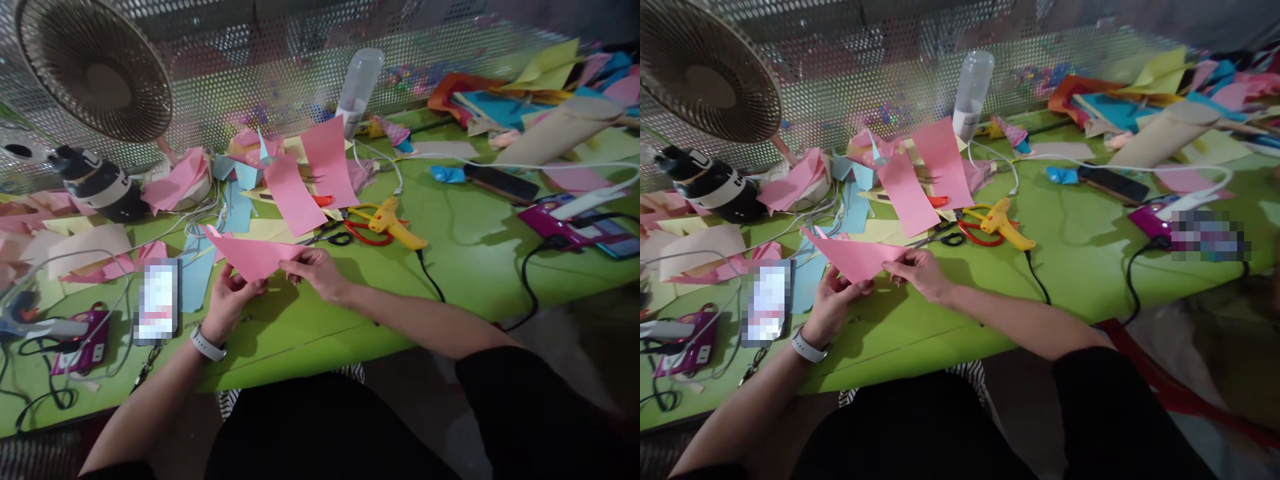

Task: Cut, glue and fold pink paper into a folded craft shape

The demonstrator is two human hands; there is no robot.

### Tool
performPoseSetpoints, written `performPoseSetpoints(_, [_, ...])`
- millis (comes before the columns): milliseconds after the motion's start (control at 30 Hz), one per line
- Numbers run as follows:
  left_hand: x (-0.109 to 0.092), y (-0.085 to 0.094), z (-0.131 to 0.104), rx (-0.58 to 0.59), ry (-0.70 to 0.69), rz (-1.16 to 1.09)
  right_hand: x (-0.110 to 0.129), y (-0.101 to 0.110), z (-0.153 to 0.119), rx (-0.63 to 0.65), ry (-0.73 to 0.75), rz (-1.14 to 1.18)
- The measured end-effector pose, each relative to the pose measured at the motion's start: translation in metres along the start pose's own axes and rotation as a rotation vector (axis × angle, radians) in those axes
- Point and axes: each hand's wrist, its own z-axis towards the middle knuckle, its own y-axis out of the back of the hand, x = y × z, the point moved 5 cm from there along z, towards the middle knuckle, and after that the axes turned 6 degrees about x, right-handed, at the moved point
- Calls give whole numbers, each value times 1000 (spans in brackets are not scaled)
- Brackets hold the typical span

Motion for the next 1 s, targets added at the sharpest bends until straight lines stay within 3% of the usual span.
performPoseSetpoints(133, [-3,3,0,40,36,-101,3,6,0,-17,75,48])
performPoseSetpoints(267, [-2,7,3,86,162,-277,11,11,-1,26,172,20])
performPoseSetpoints(400, [3,2,1,169,250,-221,11,8,-3,116,208,-71])
performPoseSetpoints(600, [-2,9,1,40,34,-112,4,17,0,-31,202,-79])
performPoseSetpoints(733, [-3,13,2,55,33,-39,9,25,6,-36,200,-44])
performPoseSetpoints(900, [-1,11,0,29,146,-21,20,13,1,126,160,-308])
performPoseSetpoints(1000, [-4,10,-1,46,181,-19,19,7,-1,117,106,-483])
